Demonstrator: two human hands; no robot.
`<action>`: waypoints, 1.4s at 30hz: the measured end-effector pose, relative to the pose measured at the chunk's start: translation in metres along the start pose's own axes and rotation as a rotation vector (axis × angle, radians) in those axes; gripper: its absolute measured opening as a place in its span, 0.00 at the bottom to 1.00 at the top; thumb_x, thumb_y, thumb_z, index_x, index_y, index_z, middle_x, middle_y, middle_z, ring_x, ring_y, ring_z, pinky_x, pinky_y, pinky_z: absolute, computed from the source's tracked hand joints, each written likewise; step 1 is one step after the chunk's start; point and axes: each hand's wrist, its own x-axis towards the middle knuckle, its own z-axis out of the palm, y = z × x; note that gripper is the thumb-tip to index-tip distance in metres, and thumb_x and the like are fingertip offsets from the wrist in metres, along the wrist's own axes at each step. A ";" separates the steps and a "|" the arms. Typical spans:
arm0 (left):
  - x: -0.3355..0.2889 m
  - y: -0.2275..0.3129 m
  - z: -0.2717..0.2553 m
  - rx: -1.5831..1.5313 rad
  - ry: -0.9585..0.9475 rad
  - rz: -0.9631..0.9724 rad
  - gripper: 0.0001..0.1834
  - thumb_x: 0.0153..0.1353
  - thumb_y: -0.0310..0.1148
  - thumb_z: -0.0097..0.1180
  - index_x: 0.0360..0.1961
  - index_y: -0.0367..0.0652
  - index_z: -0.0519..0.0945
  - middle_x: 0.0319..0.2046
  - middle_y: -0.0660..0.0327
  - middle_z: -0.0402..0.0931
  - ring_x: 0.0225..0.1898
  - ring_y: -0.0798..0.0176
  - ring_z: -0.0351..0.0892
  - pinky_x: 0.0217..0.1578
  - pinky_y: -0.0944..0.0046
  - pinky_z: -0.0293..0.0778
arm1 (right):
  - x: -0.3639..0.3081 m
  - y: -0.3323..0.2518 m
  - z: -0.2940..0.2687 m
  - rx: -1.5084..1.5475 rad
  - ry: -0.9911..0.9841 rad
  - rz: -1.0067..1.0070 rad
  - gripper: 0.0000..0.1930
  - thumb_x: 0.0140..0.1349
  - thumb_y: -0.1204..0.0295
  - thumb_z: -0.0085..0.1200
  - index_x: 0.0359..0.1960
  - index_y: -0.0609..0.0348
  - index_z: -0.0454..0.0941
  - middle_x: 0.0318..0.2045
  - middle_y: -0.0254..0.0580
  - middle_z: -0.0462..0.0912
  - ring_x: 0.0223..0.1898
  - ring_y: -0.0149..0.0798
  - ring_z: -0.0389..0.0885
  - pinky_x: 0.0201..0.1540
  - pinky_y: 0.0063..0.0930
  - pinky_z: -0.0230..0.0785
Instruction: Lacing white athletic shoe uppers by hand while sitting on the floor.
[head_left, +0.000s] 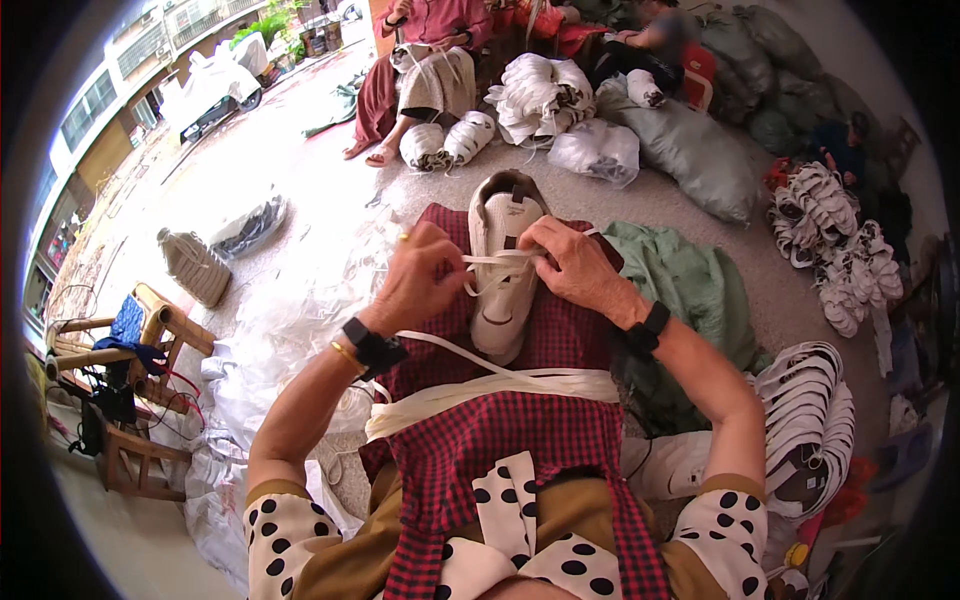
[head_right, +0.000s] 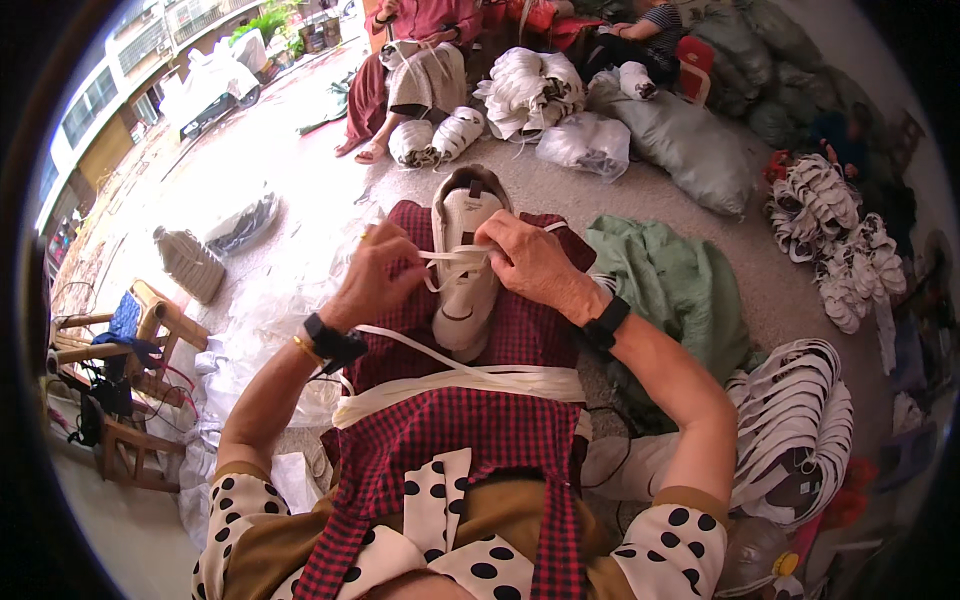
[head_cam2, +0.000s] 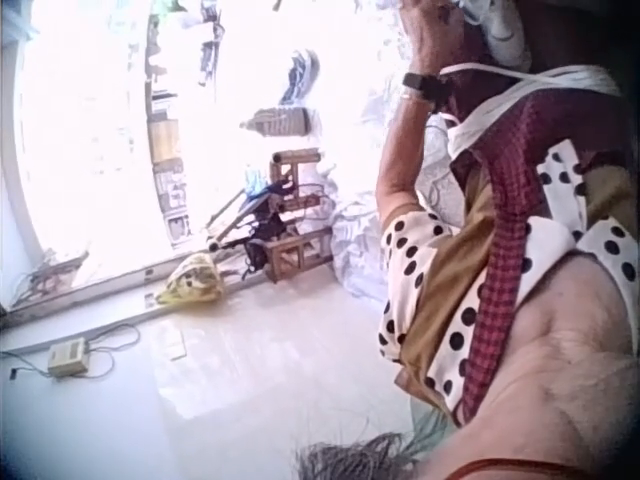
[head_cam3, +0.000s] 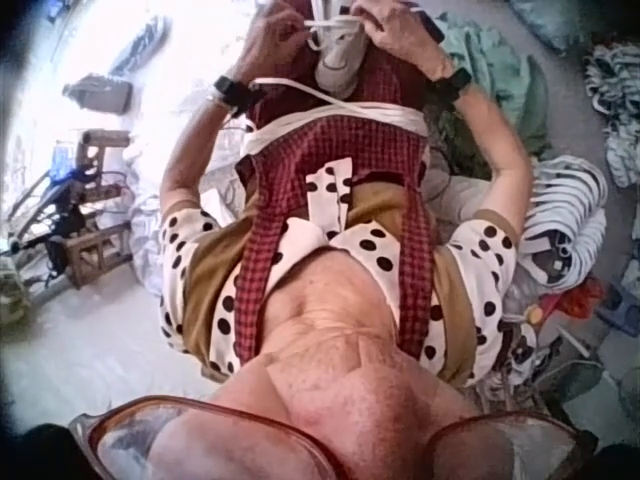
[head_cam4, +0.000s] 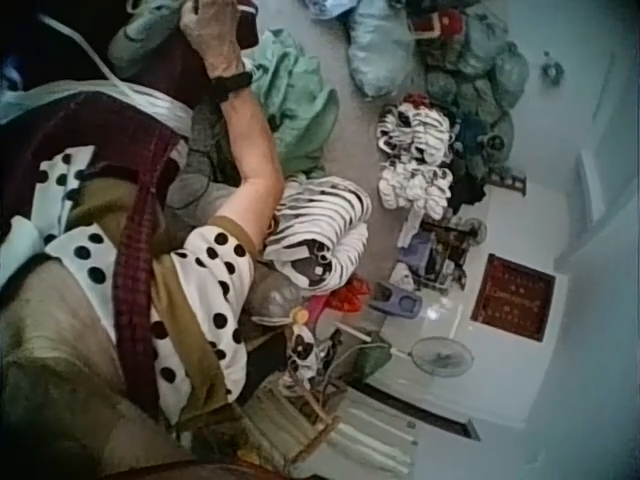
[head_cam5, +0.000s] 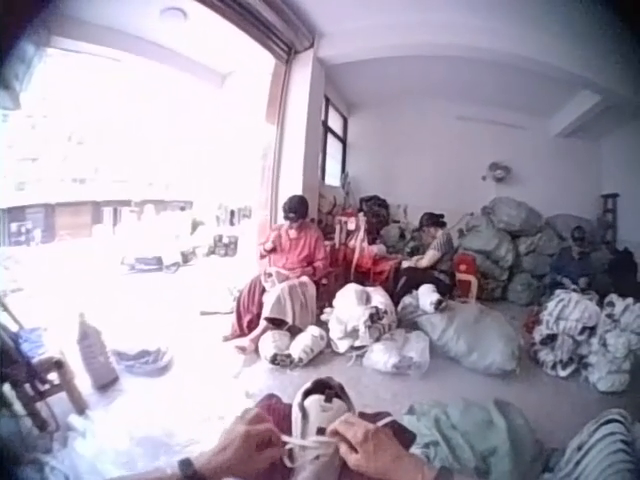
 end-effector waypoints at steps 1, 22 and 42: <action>-0.002 0.010 0.007 0.028 -0.056 -0.022 0.07 0.49 0.28 0.69 0.29 0.43 0.81 0.36 0.57 0.73 0.41 0.55 0.72 0.44 0.56 0.67 | 0.000 -0.001 0.000 -0.093 -0.018 -0.014 0.10 0.55 0.82 0.50 0.40 0.62 0.74 0.36 0.46 0.80 0.39 0.47 0.82 0.44 0.38 0.75; 0.017 -0.006 -0.010 -0.540 -0.258 -0.574 0.17 0.64 0.42 0.60 0.24 0.41 0.79 0.22 0.73 0.71 0.27 0.78 0.65 0.28 0.71 0.60 | 0.018 0.028 0.001 0.379 -0.139 0.188 0.08 0.61 0.72 0.56 0.39 0.62 0.80 0.29 0.33 0.83 0.32 0.27 0.79 0.41 0.26 0.73; 0.028 0.012 -0.003 -0.630 -0.304 -0.432 0.12 0.57 0.35 0.65 0.31 0.34 0.85 0.24 0.59 0.82 0.26 0.73 0.75 0.28 0.66 0.71 | 0.017 0.023 0.003 0.340 -0.025 0.119 0.08 0.56 0.75 0.54 0.35 0.62 0.82 0.26 0.31 0.82 0.29 0.23 0.77 0.36 0.23 0.72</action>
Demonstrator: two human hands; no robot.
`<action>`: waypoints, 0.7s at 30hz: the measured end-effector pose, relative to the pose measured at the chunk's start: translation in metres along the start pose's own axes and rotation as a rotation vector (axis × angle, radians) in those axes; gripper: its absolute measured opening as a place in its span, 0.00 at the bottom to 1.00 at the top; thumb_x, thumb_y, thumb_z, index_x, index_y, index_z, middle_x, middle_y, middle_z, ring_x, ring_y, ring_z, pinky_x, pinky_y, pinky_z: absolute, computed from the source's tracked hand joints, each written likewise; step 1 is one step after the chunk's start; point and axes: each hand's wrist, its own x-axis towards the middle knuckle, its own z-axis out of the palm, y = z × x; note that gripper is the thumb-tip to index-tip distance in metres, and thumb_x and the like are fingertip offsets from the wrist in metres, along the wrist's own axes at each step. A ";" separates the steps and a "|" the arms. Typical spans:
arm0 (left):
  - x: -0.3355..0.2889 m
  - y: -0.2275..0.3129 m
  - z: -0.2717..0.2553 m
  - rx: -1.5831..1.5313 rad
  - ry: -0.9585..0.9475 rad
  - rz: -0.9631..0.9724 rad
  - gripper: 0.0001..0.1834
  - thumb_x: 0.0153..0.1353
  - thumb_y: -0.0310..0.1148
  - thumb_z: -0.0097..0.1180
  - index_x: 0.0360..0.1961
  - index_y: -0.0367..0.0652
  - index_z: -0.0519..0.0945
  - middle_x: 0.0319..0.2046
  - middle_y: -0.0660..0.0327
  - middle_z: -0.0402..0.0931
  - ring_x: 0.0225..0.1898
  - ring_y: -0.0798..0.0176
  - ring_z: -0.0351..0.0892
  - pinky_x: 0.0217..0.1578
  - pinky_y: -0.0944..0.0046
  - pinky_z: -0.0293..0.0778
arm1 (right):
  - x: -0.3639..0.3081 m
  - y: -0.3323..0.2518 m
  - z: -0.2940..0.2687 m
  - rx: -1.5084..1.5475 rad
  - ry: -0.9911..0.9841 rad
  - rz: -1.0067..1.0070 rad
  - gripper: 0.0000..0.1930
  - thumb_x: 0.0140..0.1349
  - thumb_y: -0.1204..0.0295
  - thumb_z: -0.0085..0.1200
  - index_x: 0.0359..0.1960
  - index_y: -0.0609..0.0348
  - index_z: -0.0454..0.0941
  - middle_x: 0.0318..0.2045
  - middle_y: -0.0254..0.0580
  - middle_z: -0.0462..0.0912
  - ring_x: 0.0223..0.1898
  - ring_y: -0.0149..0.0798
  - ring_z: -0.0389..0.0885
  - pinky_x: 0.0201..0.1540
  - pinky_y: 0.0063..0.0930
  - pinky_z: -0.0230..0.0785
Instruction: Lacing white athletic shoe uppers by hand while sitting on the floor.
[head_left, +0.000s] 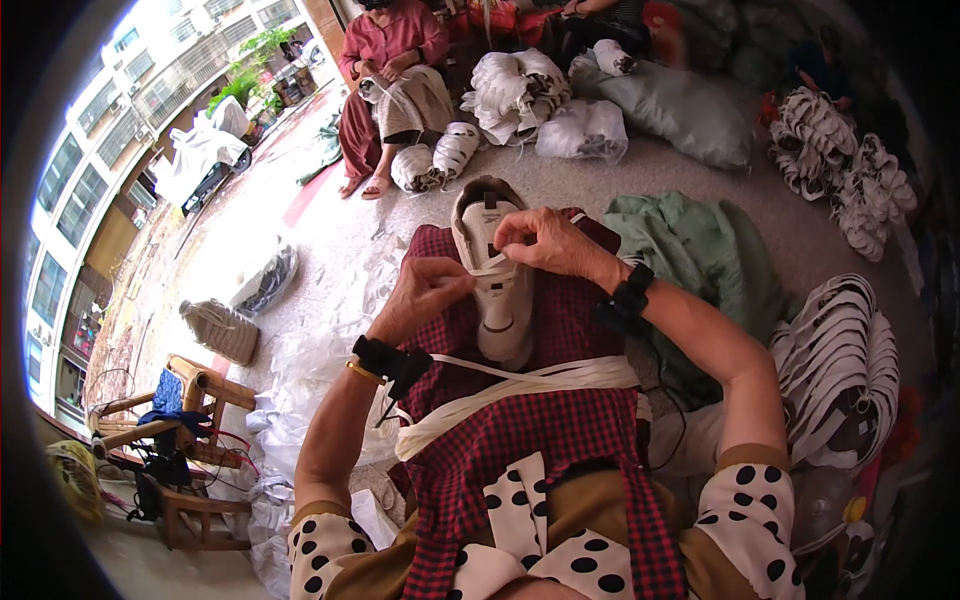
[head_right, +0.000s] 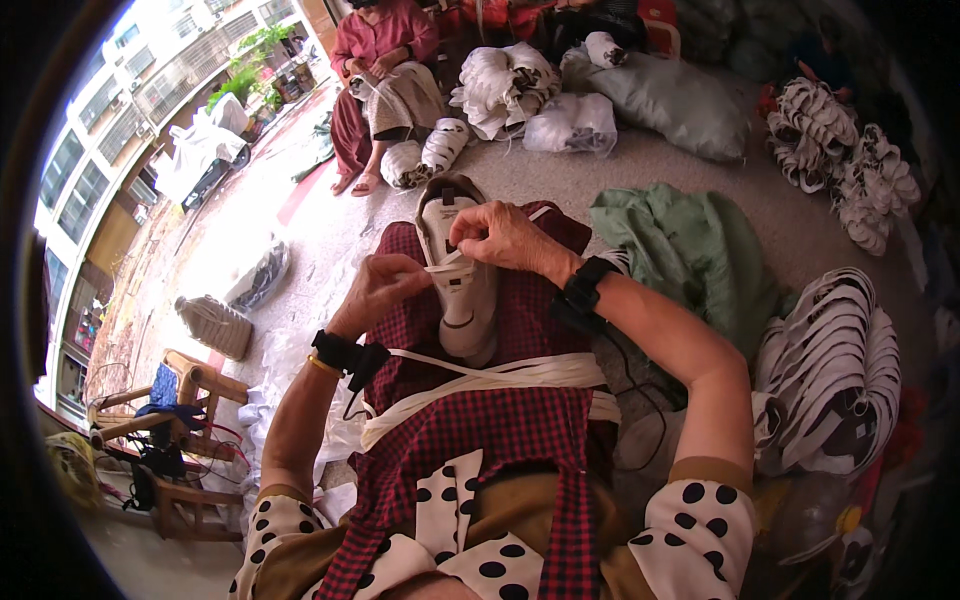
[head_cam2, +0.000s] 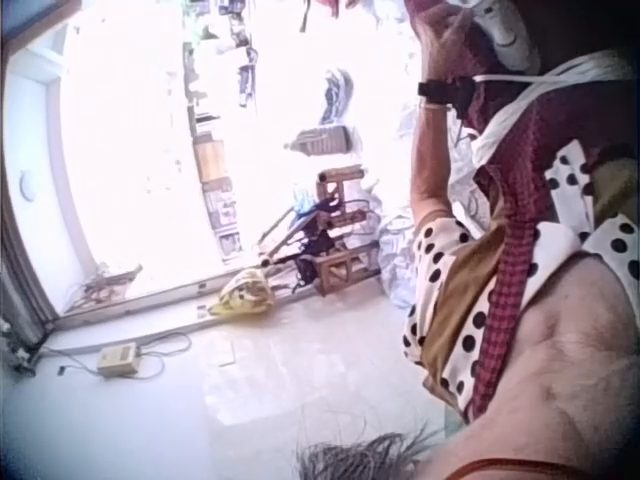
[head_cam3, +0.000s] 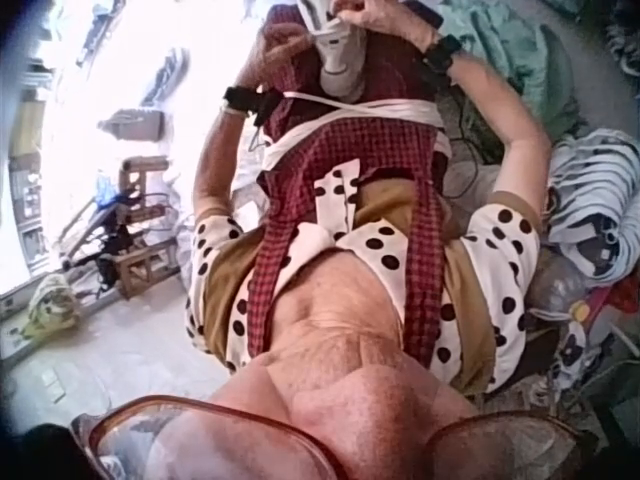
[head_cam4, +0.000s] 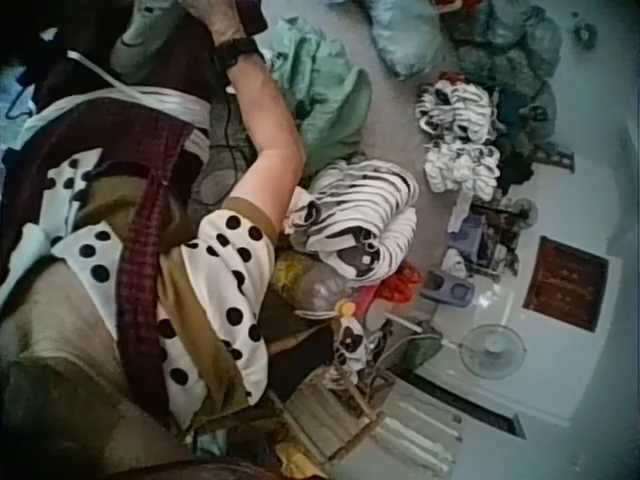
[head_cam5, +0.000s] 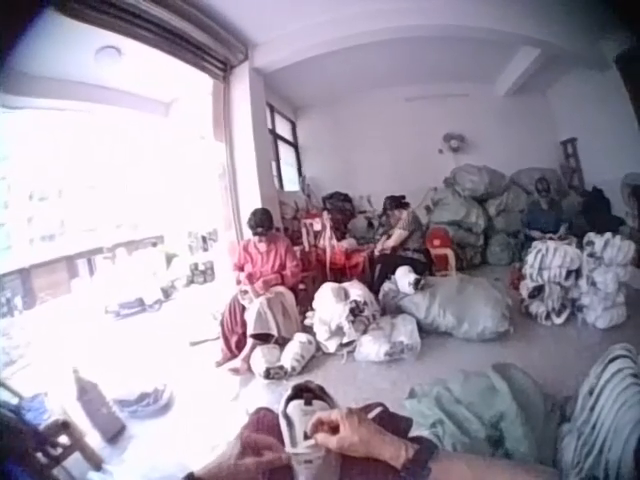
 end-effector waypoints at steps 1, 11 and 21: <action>0.000 -0.001 -0.002 0.178 0.082 -0.031 0.12 0.58 0.36 0.64 0.31 0.35 0.85 0.24 0.62 0.81 0.27 0.73 0.74 0.30 0.67 0.71 | -0.001 0.001 0.000 0.022 -0.017 0.029 0.08 0.56 0.75 0.53 0.35 0.62 0.82 0.26 0.30 0.82 0.30 0.23 0.77 0.37 0.23 0.72; 0.006 -0.012 0.008 0.353 0.184 0.130 0.12 0.55 0.37 0.66 0.27 0.38 0.82 0.31 0.61 0.76 0.31 0.64 0.76 0.35 0.60 0.71 | -0.050 0.020 -0.070 0.405 0.311 0.254 0.08 0.58 0.74 0.51 0.37 0.61 0.80 0.26 0.24 0.76 0.30 0.22 0.73 0.37 0.20 0.68; 0.008 -0.031 0.005 0.511 0.318 0.223 0.09 0.58 0.35 0.62 0.31 0.41 0.78 0.35 0.60 0.73 0.40 0.59 0.75 0.42 0.57 0.68 | -0.074 0.031 -0.070 -0.162 0.279 0.210 0.20 0.58 0.69 0.62 0.51 0.60 0.74 0.38 0.35 0.82 0.34 0.32 0.77 0.39 0.28 0.71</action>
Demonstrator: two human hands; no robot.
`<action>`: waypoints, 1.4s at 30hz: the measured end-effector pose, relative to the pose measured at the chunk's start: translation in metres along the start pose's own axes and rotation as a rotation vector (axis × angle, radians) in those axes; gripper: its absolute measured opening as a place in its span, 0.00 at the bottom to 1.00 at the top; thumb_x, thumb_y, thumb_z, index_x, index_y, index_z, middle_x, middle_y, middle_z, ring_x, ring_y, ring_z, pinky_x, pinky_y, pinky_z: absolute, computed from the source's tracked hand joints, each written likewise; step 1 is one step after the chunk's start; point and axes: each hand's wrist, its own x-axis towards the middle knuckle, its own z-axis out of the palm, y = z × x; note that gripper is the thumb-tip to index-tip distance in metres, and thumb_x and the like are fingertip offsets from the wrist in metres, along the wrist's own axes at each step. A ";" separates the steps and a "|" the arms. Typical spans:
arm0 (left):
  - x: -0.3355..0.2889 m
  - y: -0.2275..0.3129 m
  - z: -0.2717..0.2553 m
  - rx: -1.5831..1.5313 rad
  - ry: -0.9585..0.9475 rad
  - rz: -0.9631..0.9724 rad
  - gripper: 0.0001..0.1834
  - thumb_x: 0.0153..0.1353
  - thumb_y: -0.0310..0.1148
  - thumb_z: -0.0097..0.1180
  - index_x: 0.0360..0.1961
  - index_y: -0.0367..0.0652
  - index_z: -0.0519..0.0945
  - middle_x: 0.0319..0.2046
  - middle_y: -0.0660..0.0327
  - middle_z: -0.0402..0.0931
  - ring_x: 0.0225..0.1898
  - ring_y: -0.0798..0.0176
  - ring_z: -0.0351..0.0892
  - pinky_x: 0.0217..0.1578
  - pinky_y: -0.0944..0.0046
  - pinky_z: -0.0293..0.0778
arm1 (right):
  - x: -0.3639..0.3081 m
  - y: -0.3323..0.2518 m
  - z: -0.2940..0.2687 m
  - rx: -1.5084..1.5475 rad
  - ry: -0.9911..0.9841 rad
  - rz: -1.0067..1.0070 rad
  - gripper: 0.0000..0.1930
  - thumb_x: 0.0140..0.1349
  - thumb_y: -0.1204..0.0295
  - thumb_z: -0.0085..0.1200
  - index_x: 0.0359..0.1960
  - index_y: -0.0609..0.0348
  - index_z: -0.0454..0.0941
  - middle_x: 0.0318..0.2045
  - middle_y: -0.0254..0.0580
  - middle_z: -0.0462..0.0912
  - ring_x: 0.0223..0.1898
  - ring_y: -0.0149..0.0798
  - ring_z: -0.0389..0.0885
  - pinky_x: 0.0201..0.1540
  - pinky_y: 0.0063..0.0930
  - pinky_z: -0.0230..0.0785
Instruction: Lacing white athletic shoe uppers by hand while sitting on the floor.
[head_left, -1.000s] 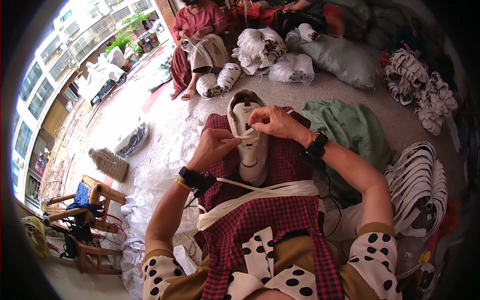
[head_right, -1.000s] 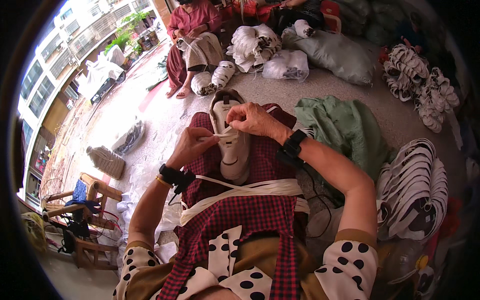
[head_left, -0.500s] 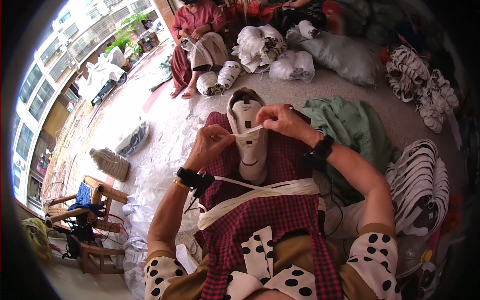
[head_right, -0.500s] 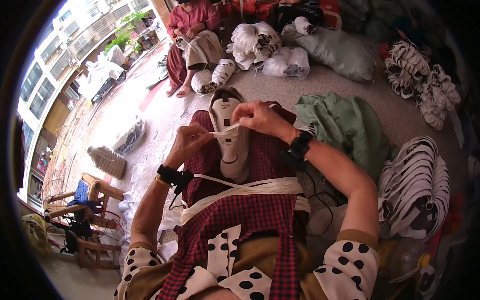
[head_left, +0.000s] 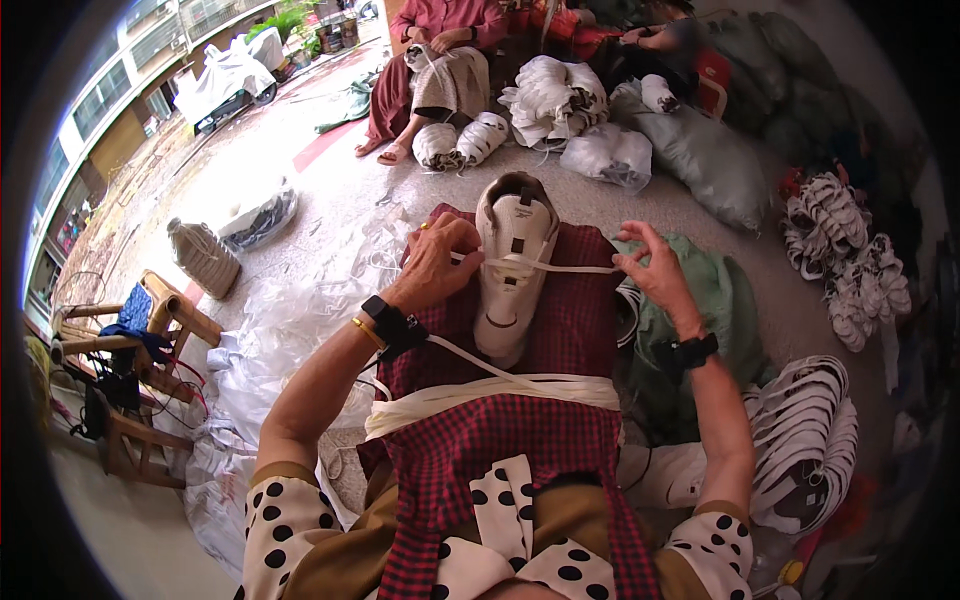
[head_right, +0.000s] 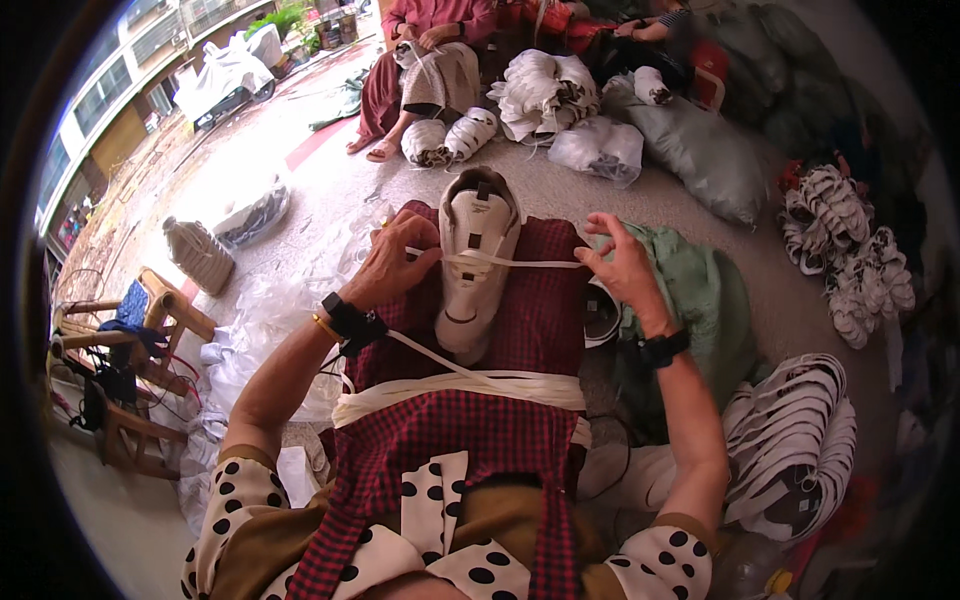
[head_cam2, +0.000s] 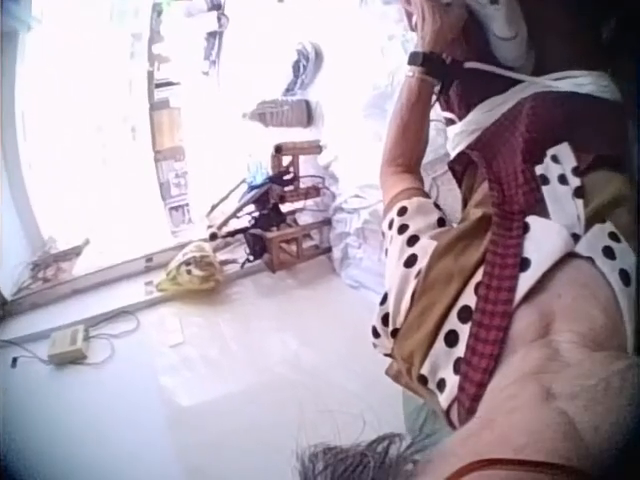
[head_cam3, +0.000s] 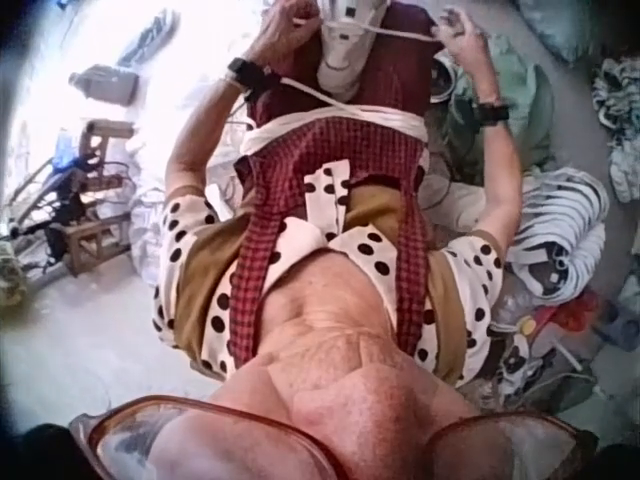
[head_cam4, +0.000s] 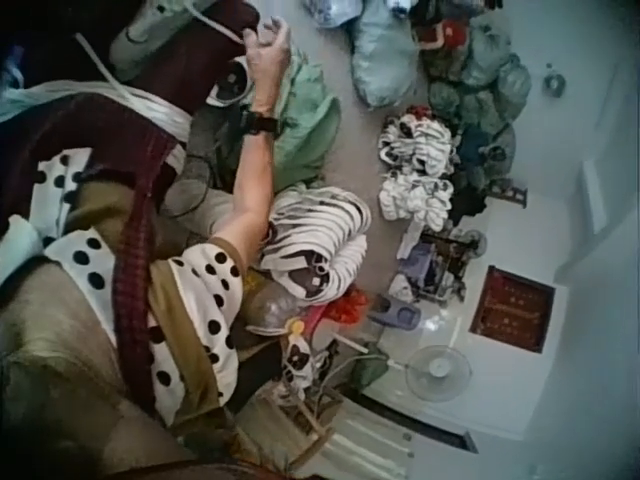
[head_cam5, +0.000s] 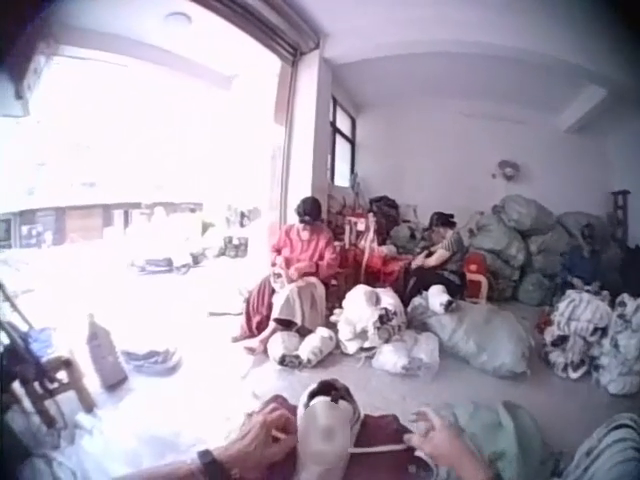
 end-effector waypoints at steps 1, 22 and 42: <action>0.000 -0.001 0.000 0.010 -0.004 -0.022 0.09 0.58 0.35 0.62 0.31 0.41 0.78 0.35 0.60 0.73 0.40 0.59 0.75 0.42 0.57 0.68 | 0.002 -0.007 0.007 -0.185 0.097 -0.086 0.20 0.57 0.69 0.62 0.51 0.59 0.75 0.41 0.39 0.83 0.36 0.37 0.79 0.41 0.32 0.72; 0.013 -0.007 -0.008 -0.045 -0.078 -0.012 0.13 0.64 0.35 0.55 0.29 0.34 0.75 0.22 0.48 0.73 0.26 0.47 0.75 0.29 0.52 0.69 | 0.015 -0.032 0.040 -0.327 -0.160 0.008 0.19 0.61 0.63 0.51 0.18 0.67 0.74 0.14 0.50 0.72 0.18 0.43 0.75 0.27 0.38 0.67; 0.038 0.011 -0.007 0.093 -0.191 0.212 0.08 0.62 0.32 0.56 0.38 0.40 0.74 0.25 0.53 0.77 0.27 0.51 0.79 0.29 0.54 0.72 | 0.037 -0.070 0.087 -0.051 -0.064 -0.118 0.17 0.58 0.72 0.60 0.46 0.60 0.68 0.22 0.46 0.76 0.25 0.45 0.80 0.30 0.40 0.70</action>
